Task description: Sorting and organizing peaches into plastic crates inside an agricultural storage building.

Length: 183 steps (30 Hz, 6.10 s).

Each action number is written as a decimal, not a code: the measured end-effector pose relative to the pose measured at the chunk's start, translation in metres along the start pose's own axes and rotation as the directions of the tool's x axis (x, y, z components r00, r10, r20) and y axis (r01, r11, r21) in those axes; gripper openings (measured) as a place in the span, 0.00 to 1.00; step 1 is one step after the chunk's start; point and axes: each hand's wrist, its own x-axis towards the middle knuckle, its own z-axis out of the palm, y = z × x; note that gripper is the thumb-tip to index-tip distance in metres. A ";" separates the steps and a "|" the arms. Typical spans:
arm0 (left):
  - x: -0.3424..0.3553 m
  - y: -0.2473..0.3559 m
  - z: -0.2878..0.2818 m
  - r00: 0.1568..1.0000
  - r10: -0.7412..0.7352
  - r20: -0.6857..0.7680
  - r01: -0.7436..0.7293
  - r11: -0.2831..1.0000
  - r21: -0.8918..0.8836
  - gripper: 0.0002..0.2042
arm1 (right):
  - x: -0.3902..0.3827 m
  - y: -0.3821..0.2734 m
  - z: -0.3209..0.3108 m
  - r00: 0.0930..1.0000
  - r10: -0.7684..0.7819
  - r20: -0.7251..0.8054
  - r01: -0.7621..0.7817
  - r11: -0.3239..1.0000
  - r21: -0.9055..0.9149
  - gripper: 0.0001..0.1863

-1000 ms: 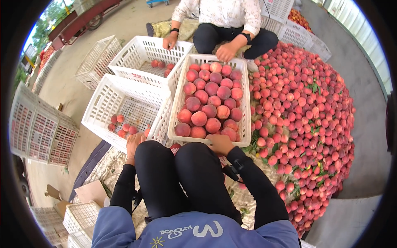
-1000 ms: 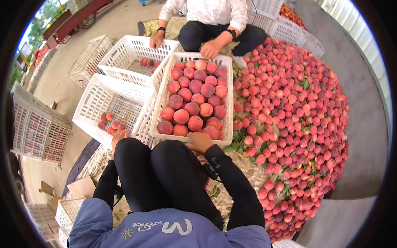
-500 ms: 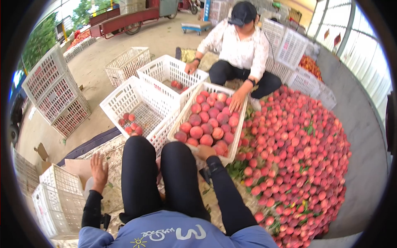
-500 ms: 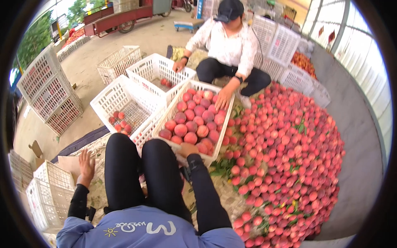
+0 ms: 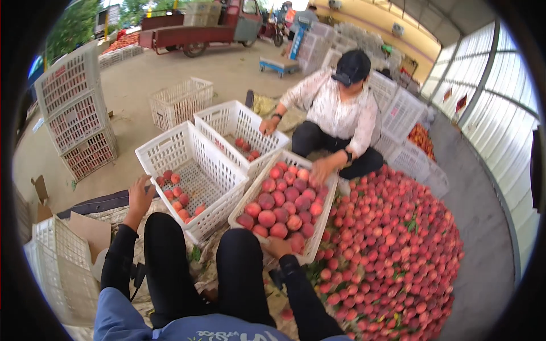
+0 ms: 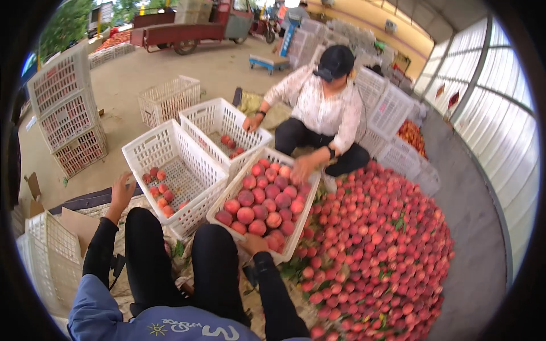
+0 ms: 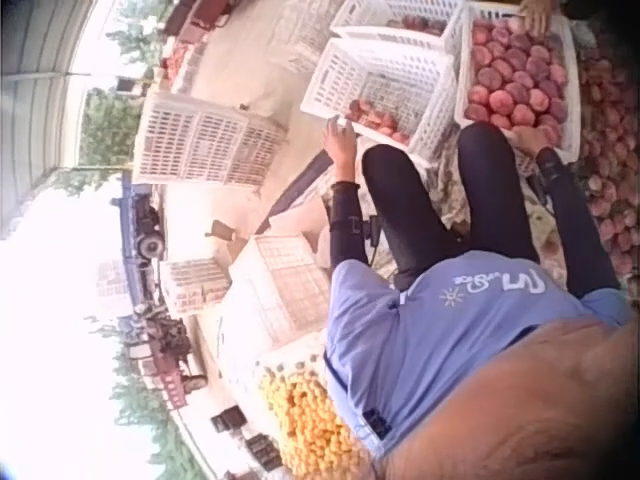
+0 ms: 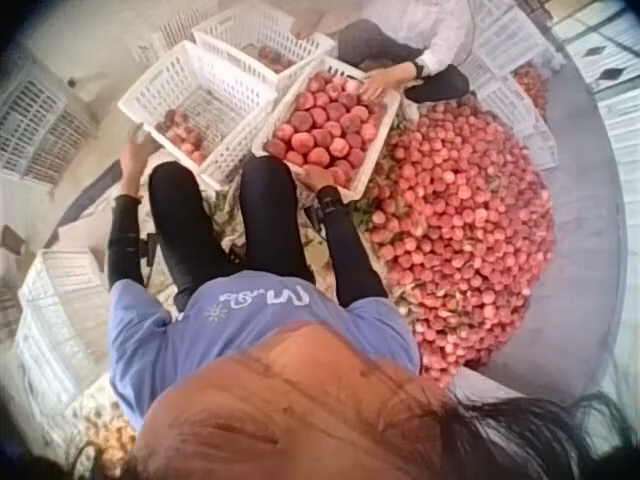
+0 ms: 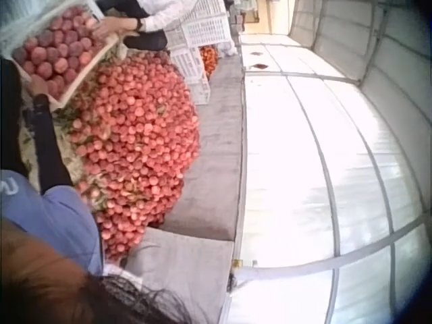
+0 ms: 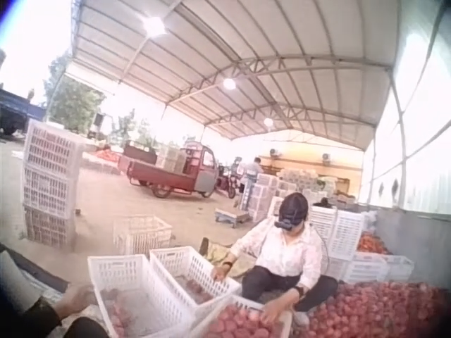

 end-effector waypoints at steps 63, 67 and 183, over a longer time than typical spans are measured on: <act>0.012 0.038 -0.014 0.535 0.117 0.837 0.126 0.968 -0.215 0.29 | -0.040 0.045 0.029 0.871 0.082 0.485 0.059 0.962 -0.268 0.25; -0.016 0.066 -0.029 0.643 0.094 0.760 -0.001 0.993 -0.121 0.29 | -0.014 0.041 0.032 0.815 0.200 0.544 -0.072 0.966 -0.247 0.26; 0.256 -0.520 -0.547 0.558 -0.553 0.619 0.430 0.830 0.354 0.24 | 0.390 -0.823 -0.260 0.847 -0.139 0.512 0.008 0.968 0.250 0.25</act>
